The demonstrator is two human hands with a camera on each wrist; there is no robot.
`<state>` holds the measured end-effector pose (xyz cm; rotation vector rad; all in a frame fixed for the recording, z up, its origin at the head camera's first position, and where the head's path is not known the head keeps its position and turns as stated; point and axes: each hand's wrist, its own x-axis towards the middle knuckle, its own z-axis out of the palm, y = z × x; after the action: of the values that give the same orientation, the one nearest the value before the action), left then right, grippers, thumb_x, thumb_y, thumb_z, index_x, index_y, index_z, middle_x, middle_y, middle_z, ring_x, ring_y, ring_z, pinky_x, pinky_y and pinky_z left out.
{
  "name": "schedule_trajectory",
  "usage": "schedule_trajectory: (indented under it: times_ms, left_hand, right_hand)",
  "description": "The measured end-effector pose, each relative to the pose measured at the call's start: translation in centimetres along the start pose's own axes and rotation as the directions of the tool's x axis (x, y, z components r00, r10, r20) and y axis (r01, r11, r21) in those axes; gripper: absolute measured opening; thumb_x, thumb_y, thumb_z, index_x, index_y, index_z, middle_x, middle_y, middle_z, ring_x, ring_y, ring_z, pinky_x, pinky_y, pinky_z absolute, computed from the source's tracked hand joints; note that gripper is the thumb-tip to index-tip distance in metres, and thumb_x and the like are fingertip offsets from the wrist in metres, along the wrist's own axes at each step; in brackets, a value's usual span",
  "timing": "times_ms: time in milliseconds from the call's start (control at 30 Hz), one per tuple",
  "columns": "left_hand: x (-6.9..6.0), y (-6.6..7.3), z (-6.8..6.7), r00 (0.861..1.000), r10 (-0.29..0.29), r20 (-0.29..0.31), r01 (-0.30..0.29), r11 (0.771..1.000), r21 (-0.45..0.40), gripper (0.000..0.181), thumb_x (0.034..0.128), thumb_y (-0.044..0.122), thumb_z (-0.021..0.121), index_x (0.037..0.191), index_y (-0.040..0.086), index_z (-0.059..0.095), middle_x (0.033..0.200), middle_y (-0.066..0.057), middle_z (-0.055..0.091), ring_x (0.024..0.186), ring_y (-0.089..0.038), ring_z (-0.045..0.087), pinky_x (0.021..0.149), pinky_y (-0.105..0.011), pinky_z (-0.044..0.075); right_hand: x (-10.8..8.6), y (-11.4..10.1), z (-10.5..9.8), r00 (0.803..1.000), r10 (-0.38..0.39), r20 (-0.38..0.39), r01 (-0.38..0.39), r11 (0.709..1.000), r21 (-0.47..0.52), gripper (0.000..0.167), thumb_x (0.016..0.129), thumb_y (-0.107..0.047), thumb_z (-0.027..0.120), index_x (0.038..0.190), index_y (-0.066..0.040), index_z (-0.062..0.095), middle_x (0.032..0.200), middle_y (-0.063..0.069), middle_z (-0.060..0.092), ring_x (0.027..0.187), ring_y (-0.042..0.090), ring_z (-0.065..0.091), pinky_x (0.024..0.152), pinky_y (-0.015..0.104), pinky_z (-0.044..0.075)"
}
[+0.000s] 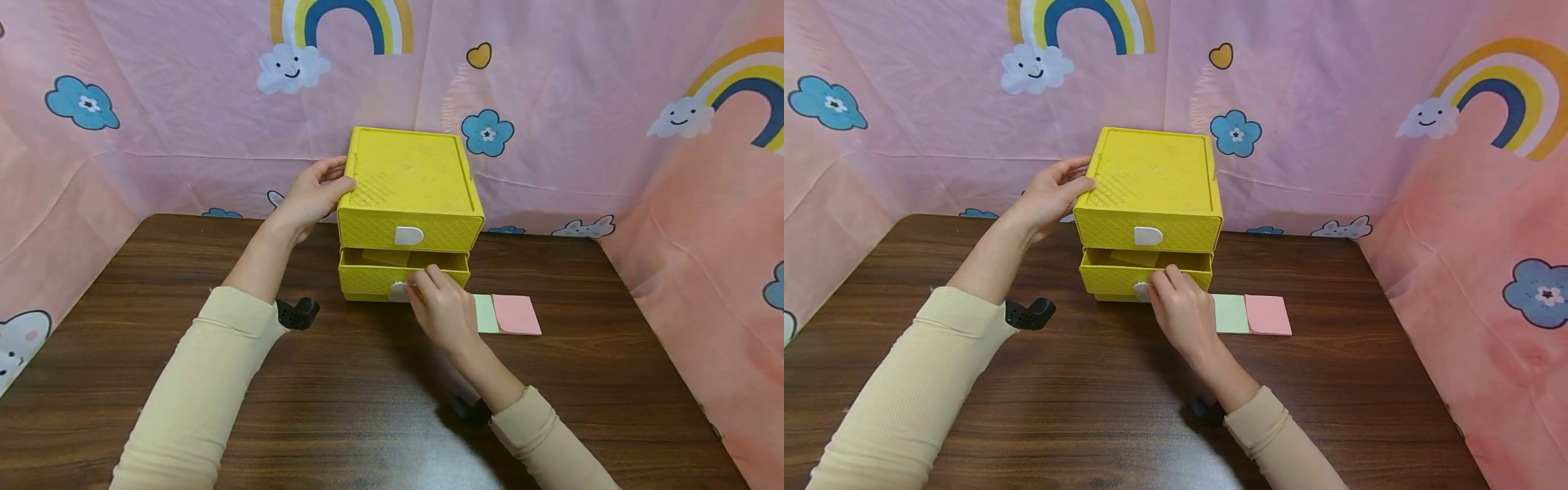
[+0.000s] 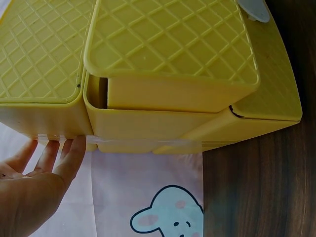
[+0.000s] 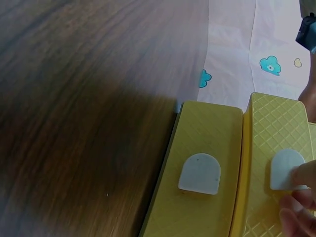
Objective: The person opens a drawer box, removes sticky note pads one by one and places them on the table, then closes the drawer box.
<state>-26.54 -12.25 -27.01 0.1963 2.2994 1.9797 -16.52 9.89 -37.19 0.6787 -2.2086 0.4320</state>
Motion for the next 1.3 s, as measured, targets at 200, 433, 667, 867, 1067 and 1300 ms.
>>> schedule_trajectory:
  times_ms: [200, 433, 667, 867, 1067, 1300]
  left_hand:
    - [0.0, 0.0, 0.0, 1.000, -0.004, -0.003, 0.004, 1.000, -0.007, 0.058, 0.0894, 0.019, 0.053, 0.144, 0.015, 0.032, 0.142, -0.007, 0.035, 0.124, -0.017, 0.043, 0.097, -0.033, 0.043]
    - [-0.1, 0.0, 0.0, 1.000, -0.008, -0.005, 0.008, 1.000, -0.003, 0.058, 0.0895, 0.019, 0.053, 0.144, 0.015, 0.032, 0.142, -0.007, 0.036, 0.122, -0.018, 0.044, 0.096, -0.033, 0.044]
    - [-0.1, 0.0, 0.0, 1.000, -0.007, -0.003, 0.007, 1.000, 0.002, 0.058, 0.0899, 0.020, 0.053, 0.144, 0.015, 0.032, 0.142, -0.007, 0.035, 0.123, -0.018, 0.043, 0.097, -0.034, 0.043]
    - [-0.1, -0.1, 0.0, 1.000, -0.002, -0.002, 0.002, 1.000, 0.005, 0.058, 0.0900, 0.020, 0.053, 0.144, 0.015, 0.031, 0.142, -0.007, 0.035, 0.123, -0.018, 0.043, 0.097, -0.034, 0.043]
    - [-0.1, 0.0, 0.1, 1.000, -0.006, -0.001, 0.006, 1.000, 0.009, 0.058, 0.0900, 0.020, 0.053, 0.144, 0.015, 0.031, 0.142, -0.007, 0.036, 0.123, -0.018, 0.044, 0.097, -0.034, 0.043]
    - [-0.1, 0.1, 0.0, 1.000, -0.012, 0.004, 0.012, 1.000, 0.011, 0.058, 0.0902, 0.021, 0.053, 0.144, 0.016, 0.031, 0.143, -0.007, 0.035, 0.122, -0.018, 0.044, 0.096, -0.034, 0.044]
  right_hand:
    - [-0.3, -0.2, -0.3, 0.999, -0.034, -0.006, 0.034, 0.999, -0.015, 0.008, 0.081, -0.015, 0.070, 0.083, -0.013, 0.063, 0.072, -0.001, 0.053, 0.057, 0.013, 0.051, 0.040, 0.025, 0.038]
    - [-0.6, -0.4, -0.8, 0.997, -0.074, 0.003, 0.074, 0.996, -0.044, 0.004, 0.083, -0.016, 0.066, 0.083, -0.013, 0.063, 0.074, -0.002, 0.055, 0.060, 0.014, 0.055, 0.040, 0.026, 0.040]
    - [-1.1, -0.7, -1.4, 0.994, -0.103, 0.022, 0.104, 0.993, -0.062, 0.005, 0.084, -0.017, 0.065, 0.085, -0.013, 0.064, 0.075, -0.002, 0.056, 0.060, 0.016, 0.055, 0.040, 0.027, 0.041]
    - [-1.4, -0.9, -1.8, 0.991, -0.132, 0.018, 0.133, 0.989, -0.067, 0.004, 0.085, -0.017, 0.064, 0.086, -0.013, 0.063, 0.074, -0.002, 0.055, 0.059, 0.015, 0.054, 0.040, 0.027, 0.041]
    - [-1.7, -1.0, -2.1, 0.985, -0.168, 0.030, 0.170, 0.983, -0.074, 0.003, 0.084, -0.015, 0.064, 0.086, -0.013, 0.064, 0.074, -0.001, 0.055, 0.057, 0.014, 0.053, 0.040, 0.025, 0.041]
    - [-1.8, -1.3, -2.7, 0.979, -0.200, 0.036, 0.202, 0.976, -0.079, 0.003, 0.083, -0.014, 0.064, 0.085, -0.012, 0.064, 0.074, -0.001, 0.055, 0.055, 0.013, 0.052, 0.038, 0.024, 0.039]
